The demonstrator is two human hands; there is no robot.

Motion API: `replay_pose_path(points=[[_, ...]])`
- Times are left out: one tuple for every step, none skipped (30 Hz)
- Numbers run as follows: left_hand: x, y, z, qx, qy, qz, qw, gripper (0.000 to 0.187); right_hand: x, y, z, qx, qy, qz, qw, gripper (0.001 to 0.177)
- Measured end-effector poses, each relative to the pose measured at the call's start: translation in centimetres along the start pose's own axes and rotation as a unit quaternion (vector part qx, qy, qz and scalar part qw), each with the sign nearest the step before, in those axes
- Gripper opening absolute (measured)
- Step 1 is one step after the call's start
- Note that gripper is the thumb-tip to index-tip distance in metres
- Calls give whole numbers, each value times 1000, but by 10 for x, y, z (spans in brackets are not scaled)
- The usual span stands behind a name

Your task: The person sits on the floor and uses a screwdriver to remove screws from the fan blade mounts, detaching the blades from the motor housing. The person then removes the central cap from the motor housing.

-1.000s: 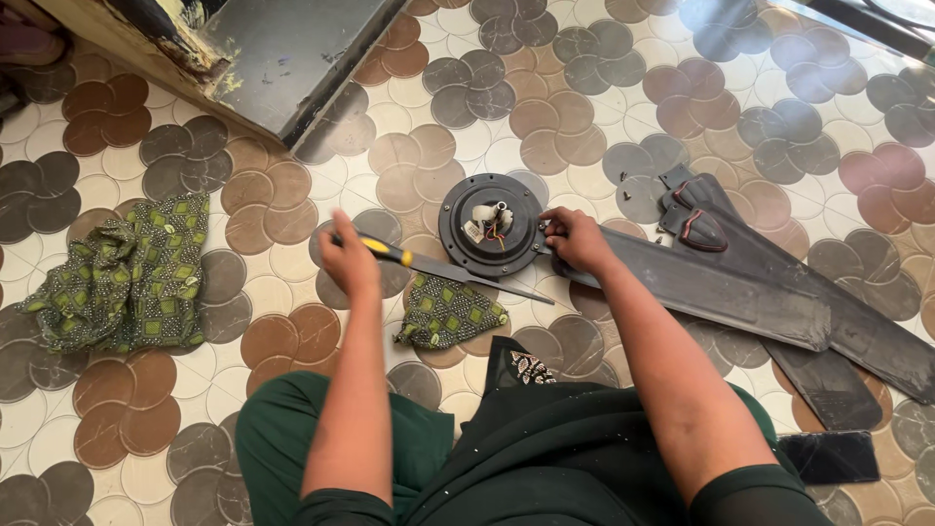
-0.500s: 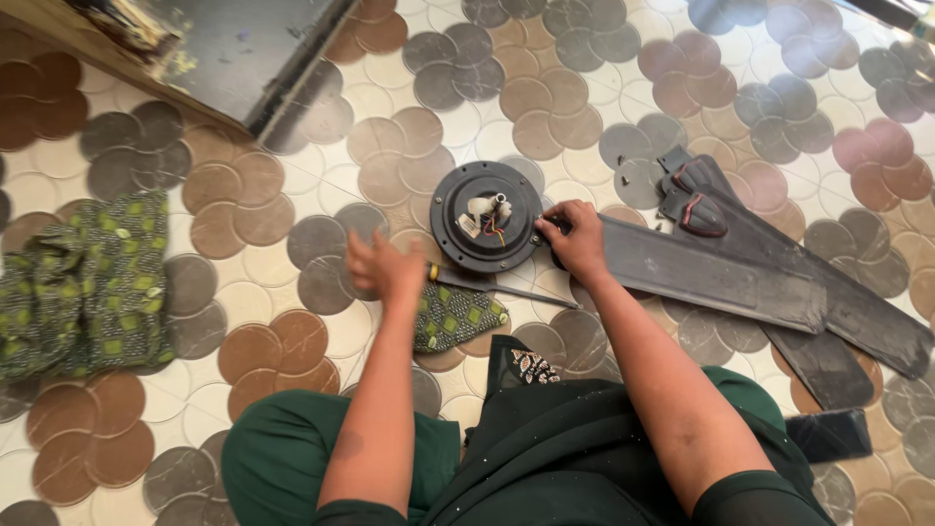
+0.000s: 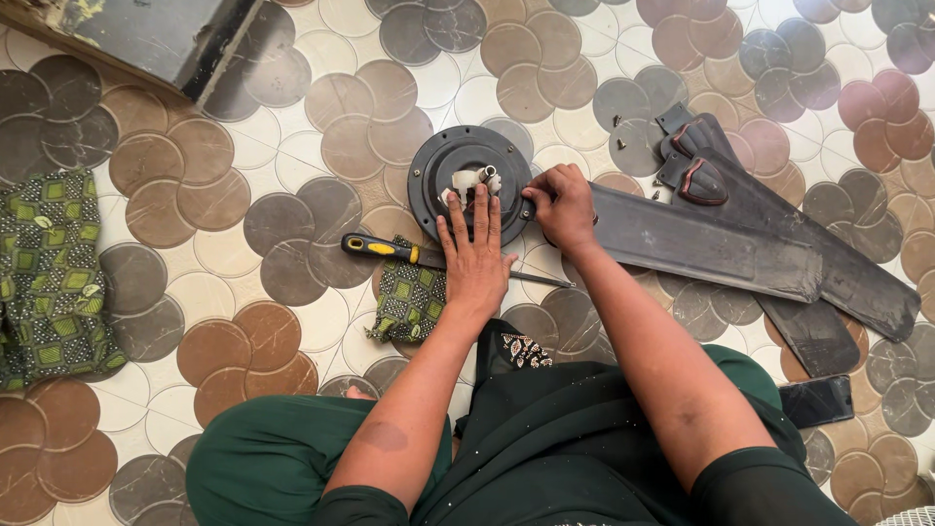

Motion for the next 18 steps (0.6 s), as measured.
replay_pose_path(points=[[1,-3,0,19,-6,12,1000,100,2,0,1,2,7,-9,1000,11],[1,-5,0,19,-4,10,1000,101,5,0,1,4,14,-17,1000,11],[1,-7,0,19,-4,9,1000,101,6,2,1,6,22,-24,999,11],[0,-7,1,19,-4,9,1000,101,6,4,0,15,14,-38,999,11],[0,-7,1,13,-2,1,1000,101,7,5,-1,25,8,-51,998,11],[-2,-6,1,8,0,-7,1000,102,9,7,-3,34,2,-63,997,12],[-1,-4,0,4,3,-13,1000,103,11,9,-3,44,-33,-67,996,15],[1,-2,-1,3,0,-18,1000,103,10,10,-4,53,-67,-70,994,19],[0,-1,-1,1,0,-25,1000,104,7,10,-5,62,-103,-77,990,23],[1,-1,-1,-1,1,-33,999,104,7,10,-9,37,-69,-45,996,25],[-1,0,0,5,-2,-31,999,104,2,10,-14,12,-37,-15,999,26],[-2,1,1,11,-5,-30,999,105,-2,10,-17,-13,-6,14,1000,28],[-1,3,0,17,-8,-28,999,105,-4,8,-19,-23,14,29,999,27],[0,4,1,18,-8,-30,999,106,-6,6,-20,-34,34,45,998,25],[0,6,1,19,-9,-34,999,107,-8,4,-21,-45,53,60,996,24],[1,8,2,20,-11,-38,999,108,-8,2,-18,-31,37,50,998,22],[0,9,2,15,-6,-48,999,110,-7,1,-13,-20,20,39,999,20],[0,11,2,10,-2,-58,998,111,-6,0,-8,-8,3,29,1000,19]])
Point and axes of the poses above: each hand's wrist, its own x-axis towards the middle knuckle, its own y-axis out of the back of the hand, z = x × y, the point moved 4 cm from there along x, towards the middle knuckle, and after that the axes turned 7 degrees about z, right-handed, at the moved point
